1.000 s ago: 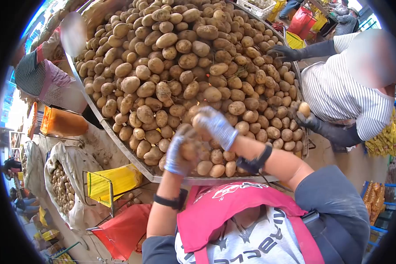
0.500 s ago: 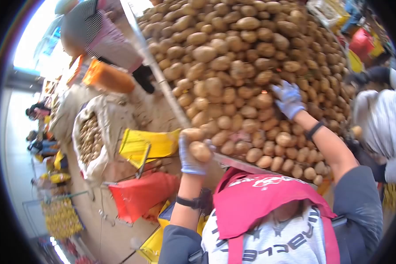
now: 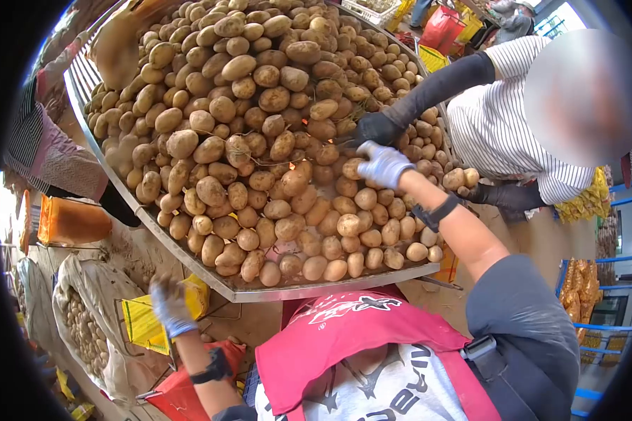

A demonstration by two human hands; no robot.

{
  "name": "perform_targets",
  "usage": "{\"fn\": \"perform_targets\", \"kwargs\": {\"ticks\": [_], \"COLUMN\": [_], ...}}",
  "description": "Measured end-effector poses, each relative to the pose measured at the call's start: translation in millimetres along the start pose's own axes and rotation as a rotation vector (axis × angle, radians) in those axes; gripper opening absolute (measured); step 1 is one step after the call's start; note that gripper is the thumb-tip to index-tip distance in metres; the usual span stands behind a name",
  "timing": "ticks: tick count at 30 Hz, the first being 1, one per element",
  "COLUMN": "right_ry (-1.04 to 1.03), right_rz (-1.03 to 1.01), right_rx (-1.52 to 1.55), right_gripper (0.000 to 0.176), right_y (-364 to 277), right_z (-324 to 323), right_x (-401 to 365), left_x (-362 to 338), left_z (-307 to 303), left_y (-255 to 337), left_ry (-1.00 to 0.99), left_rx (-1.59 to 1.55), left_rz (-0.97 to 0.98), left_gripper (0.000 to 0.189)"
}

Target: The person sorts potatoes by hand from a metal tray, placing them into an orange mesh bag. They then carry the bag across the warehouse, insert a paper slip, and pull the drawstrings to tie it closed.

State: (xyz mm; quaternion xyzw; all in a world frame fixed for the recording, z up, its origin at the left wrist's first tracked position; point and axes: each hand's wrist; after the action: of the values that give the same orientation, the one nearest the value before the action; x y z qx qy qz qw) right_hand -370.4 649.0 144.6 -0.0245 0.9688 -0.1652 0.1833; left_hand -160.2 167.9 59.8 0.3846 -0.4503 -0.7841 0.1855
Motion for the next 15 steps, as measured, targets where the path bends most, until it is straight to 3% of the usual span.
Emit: {"fn": "perform_targets", "kwargs": {"ticks": [2, 3, 6, 8, 9, 10, 12, 14, 15], "right_ry": [-0.056, -0.087, -0.183, -0.245, -0.274, -0.347, -0.457, -0.658, -0.645], "right_rz": [0.001, 0.018, 0.013, -0.086, -0.212, -0.292, -0.37, -0.309, -0.425], "right_rx": [-0.316, -0.344, -0.371, -0.189, 0.065, 0.58, 1.118, 1.284, 1.127], "right_gripper": [0.053, 0.055, 0.059, 0.061, 0.063, 0.069, 0.074, 0.065, 0.067], "right_y": [4.1, 1.3, 1.4, 15.2, 36.8, 56.6, 44.9, 24.4, 23.0], "right_z": [34.0, 37.2, 35.4, 14.0, 16.1, 25.4, 8.0, -1.6, 7.8], "right_x": [2.7, 6.7, 23.3, 23.6, 32.3, 33.9, -2.1, -34.9, -36.9], "left_x": [-31.8, -39.8, -79.4, -101.1, -113.9, -119.3, -141.1, -163.7, -167.2], "left_z": [74.8, 94.9, 157.1, 180.4, 191.2, 193.8, 210.7, 234.8, 244.3], "left_y": [-19.7, -32.3, -60.7, -85.8, -92.0, -103.7, -101.9, -103.9, -104.5], "left_ry": [-0.146, -0.318, -0.576, -0.684, -0.719, -0.816, -0.754, -0.745, -0.743], "left_rx": [0.038, 0.08, 0.379, 0.292, 0.241, 0.042, -0.035, -0.2, -0.277], "left_rz": [-0.017, -0.02, -0.011, -0.149, -0.235, -0.423, -0.736, -0.845, -0.895], "left_gripper": [0.033, 0.032, 0.029, 0.027, 0.029, 0.033, 0.039, 0.041, 0.041]}}
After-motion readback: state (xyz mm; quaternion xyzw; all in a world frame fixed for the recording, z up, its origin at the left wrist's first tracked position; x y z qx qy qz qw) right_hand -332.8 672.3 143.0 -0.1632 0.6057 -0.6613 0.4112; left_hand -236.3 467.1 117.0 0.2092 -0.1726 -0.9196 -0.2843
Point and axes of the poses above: each hand's wrist, its own x-axis towards the middle knuckle, its own z-axis out of the palm, y = z × x, and after that the axes turned 1 degree about -z, right-handed
